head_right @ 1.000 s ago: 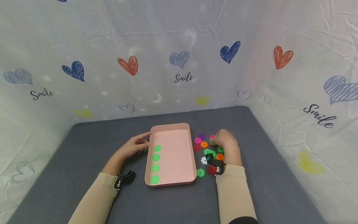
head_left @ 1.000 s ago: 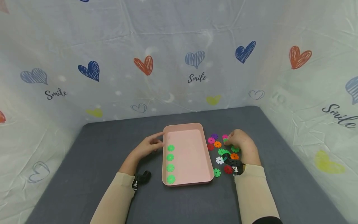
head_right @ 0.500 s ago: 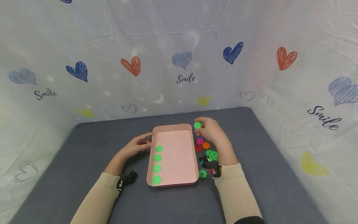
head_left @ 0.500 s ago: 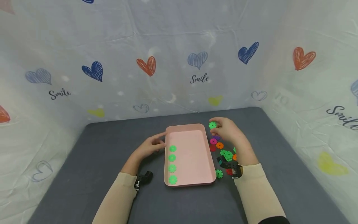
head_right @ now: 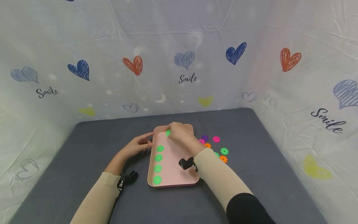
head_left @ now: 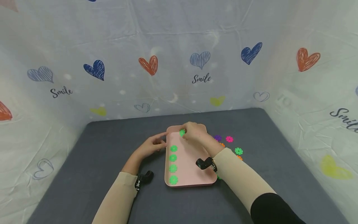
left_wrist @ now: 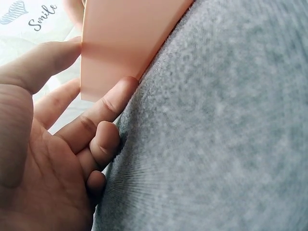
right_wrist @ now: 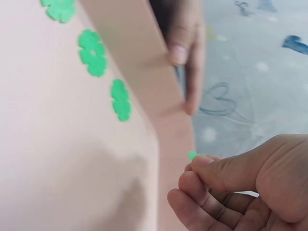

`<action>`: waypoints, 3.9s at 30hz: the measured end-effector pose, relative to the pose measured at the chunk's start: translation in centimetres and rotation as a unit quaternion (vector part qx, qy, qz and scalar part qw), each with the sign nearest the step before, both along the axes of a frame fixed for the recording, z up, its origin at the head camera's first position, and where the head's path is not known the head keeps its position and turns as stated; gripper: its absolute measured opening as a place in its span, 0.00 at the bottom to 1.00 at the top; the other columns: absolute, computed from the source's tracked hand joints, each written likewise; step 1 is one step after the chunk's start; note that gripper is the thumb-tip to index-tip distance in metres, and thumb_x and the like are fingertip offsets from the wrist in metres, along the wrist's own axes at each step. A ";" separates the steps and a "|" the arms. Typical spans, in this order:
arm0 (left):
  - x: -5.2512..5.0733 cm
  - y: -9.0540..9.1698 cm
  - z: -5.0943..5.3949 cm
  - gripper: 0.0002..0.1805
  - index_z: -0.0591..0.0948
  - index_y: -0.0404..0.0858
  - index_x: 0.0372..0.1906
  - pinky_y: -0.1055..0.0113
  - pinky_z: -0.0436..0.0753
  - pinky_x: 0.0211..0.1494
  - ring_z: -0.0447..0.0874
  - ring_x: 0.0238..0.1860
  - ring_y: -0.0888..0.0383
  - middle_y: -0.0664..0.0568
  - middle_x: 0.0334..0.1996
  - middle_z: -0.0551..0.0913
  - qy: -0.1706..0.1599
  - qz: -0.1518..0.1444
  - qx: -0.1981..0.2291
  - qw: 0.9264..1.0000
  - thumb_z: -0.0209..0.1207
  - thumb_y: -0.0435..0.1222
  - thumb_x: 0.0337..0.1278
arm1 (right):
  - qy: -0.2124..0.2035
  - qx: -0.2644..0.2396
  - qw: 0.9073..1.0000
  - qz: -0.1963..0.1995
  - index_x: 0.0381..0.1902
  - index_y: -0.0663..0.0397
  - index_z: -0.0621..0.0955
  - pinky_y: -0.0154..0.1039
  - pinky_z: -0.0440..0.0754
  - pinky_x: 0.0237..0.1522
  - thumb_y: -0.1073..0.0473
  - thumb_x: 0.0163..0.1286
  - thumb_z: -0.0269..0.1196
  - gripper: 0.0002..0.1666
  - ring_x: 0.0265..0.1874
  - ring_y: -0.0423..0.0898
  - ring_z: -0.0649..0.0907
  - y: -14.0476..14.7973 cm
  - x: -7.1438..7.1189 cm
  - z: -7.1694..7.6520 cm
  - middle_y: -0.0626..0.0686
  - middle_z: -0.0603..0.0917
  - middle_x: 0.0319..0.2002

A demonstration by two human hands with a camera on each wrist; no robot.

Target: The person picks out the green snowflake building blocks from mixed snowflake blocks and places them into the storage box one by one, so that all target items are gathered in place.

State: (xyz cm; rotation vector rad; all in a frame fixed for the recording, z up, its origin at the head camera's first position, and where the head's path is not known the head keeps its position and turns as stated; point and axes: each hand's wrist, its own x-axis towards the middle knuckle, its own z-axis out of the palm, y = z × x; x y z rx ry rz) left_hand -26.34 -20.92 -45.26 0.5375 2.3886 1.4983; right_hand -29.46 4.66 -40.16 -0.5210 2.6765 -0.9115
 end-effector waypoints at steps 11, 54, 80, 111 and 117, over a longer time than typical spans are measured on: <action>-1.8 -0.2 -3.0 0.34 0.63 0.28 0.77 0.56 0.77 0.38 0.77 0.34 0.44 0.44 0.39 0.86 0.006 -0.009 0.007 1.000 0.60 0.29 0.71 | 0.003 0.010 1.000 0.014 0.52 0.56 0.88 0.35 0.73 0.34 0.64 0.69 0.69 0.14 0.33 0.45 0.79 -3.2 -0.9 -3.4 0.53 0.87 0.49; -2.0 -1.3 -3.0 0.36 0.65 0.36 0.78 0.58 0.76 0.38 0.76 0.34 0.50 0.44 0.41 0.86 0.024 -0.002 -0.017 1.000 0.64 0.38 0.70 | -0.045 0.003 0.984 -0.172 0.48 0.66 0.81 0.50 0.76 0.39 0.62 0.64 0.73 0.18 0.34 0.54 0.77 19.2 5.6 -4.2 0.61 0.80 0.38; -2.2 -1.0 -3.9 0.36 0.67 0.37 0.78 0.61 0.75 0.37 0.77 0.33 0.53 0.47 0.40 0.86 0.019 0.005 -0.010 1.000 0.65 0.37 0.69 | -0.018 -0.286 0.954 -0.089 0.68 0.63 0.75 0.53 0.81 0.54 0.56 0.73 0.68 0.30 0.45 0.54 0.88 15.8 7.3 1.3 0.59 0.89 0.42; -1.7 -1.0 -3.4 0.36 0.66 0.36 0.78 0.59 0.75 0.36 0.76 0.32 0.51 0.47 0.39 0.86 0.008 0.015 -0.009 1.000 0.65 0.35 0.70 | -0.013 -0.026 0.990 0.136 0.53 0.51 0.86 0.38 0.77 0.34 0.56 0.64 0.75 0.20 0.27 0.40 0.77 4.7 10.1 -2.4 0.44 0.82 0.31; -1.7 -1.1 -3.3 0.36 0.67 0.41 0.78 0.60 0.75 0.36 0.76 0.31 0.52 0.47 0.39 0.86 0.012 0.019 -0.010 1.000 0.66 0.39 0.69 | 0.008 -0.038 0.999 -0.007 0.56 0.59 0.84 0.42 0.75 0.32 0.59 0.73 0.66 0.17 0.27 0.46 0.76 11.3 7.5 -0.7 0.49 0.79 0.32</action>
